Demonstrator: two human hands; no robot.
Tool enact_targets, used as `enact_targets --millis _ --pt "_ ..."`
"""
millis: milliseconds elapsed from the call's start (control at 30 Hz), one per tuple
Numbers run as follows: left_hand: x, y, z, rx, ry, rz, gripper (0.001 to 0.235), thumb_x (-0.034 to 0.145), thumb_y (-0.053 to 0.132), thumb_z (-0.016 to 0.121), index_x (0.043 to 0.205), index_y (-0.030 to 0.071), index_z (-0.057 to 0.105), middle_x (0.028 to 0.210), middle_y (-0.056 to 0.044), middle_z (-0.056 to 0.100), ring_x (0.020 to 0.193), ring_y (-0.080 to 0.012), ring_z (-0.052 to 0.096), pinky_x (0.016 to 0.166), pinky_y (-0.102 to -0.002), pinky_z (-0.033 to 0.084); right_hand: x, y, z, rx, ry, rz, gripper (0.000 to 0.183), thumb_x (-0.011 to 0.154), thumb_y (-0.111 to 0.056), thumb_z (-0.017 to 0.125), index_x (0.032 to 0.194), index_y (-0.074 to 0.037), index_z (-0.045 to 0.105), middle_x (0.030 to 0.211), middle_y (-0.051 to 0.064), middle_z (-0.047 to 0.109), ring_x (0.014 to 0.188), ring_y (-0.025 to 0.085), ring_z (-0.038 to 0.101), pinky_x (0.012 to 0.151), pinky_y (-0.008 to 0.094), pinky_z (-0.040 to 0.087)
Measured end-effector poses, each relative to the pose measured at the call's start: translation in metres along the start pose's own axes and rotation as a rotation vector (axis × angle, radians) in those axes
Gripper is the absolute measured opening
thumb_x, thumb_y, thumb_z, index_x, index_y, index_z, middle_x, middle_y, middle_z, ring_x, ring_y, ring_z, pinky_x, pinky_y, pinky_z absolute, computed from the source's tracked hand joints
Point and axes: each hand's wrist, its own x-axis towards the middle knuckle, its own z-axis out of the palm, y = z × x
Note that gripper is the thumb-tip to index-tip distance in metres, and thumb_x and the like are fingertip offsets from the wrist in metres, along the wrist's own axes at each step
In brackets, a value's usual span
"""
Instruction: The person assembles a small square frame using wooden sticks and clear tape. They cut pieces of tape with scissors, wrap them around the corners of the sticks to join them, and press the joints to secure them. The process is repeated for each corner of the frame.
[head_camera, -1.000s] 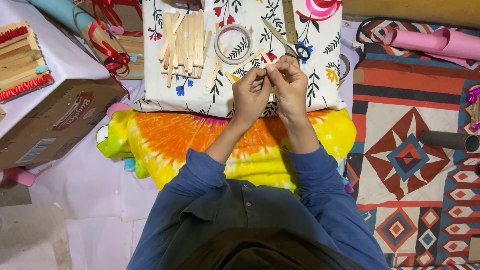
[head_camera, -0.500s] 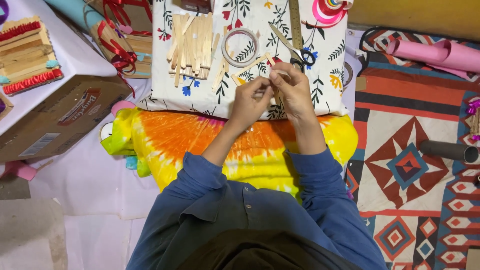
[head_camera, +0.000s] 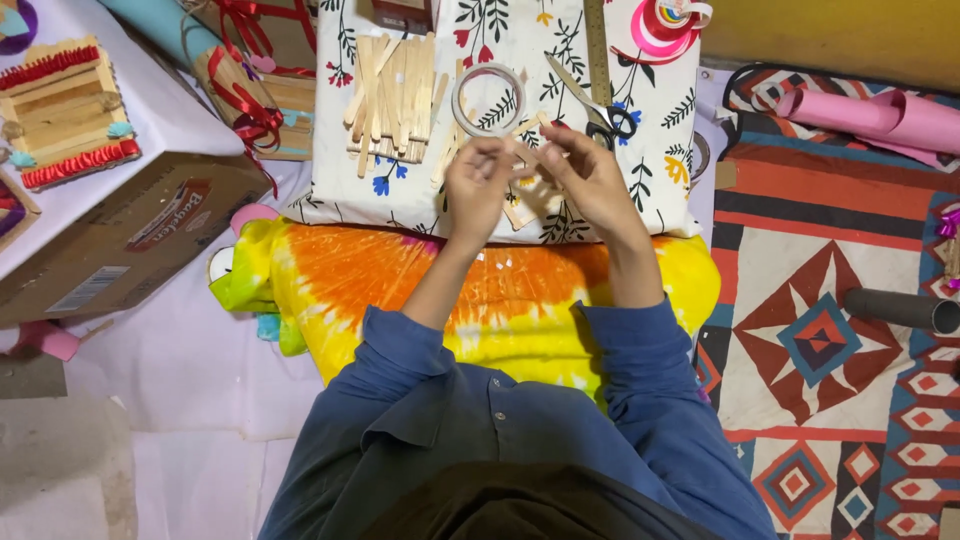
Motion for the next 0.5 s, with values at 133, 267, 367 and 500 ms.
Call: enact_targets --millis 133,267,367,500 --pt "0.008 0.021 -0.001 -0.047 0.072 -0.018 0.011 0.102 0.01 0.062 0.101 0.0 0.056 0.1 -0.015 0.07 0.092 -0.0185 0.073 0.079 -0.038 0.069 -0.005 0.002 -0.014 -0.149 -0.052 0.084 0.023 0.094 -0.001 0.075 0.116 0.004 0.073 0.086 0.01 0.068 0.08 0.012 0.065 0.068 0.026 0.058" --pt "0.005 0.027 -0.011 -0.024 0.01 -0.073 0.012 0.101 0.011 0.065 0.099 0.003 0.055 0.1 -0.02 0.073 0.09 -0.0243 0.077 0.071 -0.033 0.069 0.008 0.013 -0.025 -0.228 -0.028 0.063 0.01 0.098 -0.003 0.073 0.106 0.002 0.077 0.079 0.013 0.07 0.068 0.016 0.066 0.062 0.026 0.052" --pt "0.011 0.029 -0.025 0.27 -0.024 0.025 0.013 0.096 0.007 0.07 0.105 0.002 0.061 0.1 -0.019 0.073 0.087 -0.0216 0.075 0.069 -0.028 0.066 0.014 0.016 -0.049 -0.372 0.003 0.08 0.011 0.099 -0.007 0.075 0.106 0.001 0.077 0.081 0.016 0.07 0.069 0.02 0.066 0.064 0.031 0.053" --pt "0.034 0.04 -0.027 0.933 -0.238 0.226 0.017 0.097 0.001 0.063 0.113 0.003 0.069 0.102 -0.012 0.068 0.099 -0.0201 0.066 0.082 -0.025 0.059 0.034 0.03 -0.083 -0.716 -0.054 0.205 0.013 0.096 -0.01 0.078 0.106 -0.002 0.079 0.089 0.023 0.073 0.082 0.037 0.073 0.073 0.042 0.055"
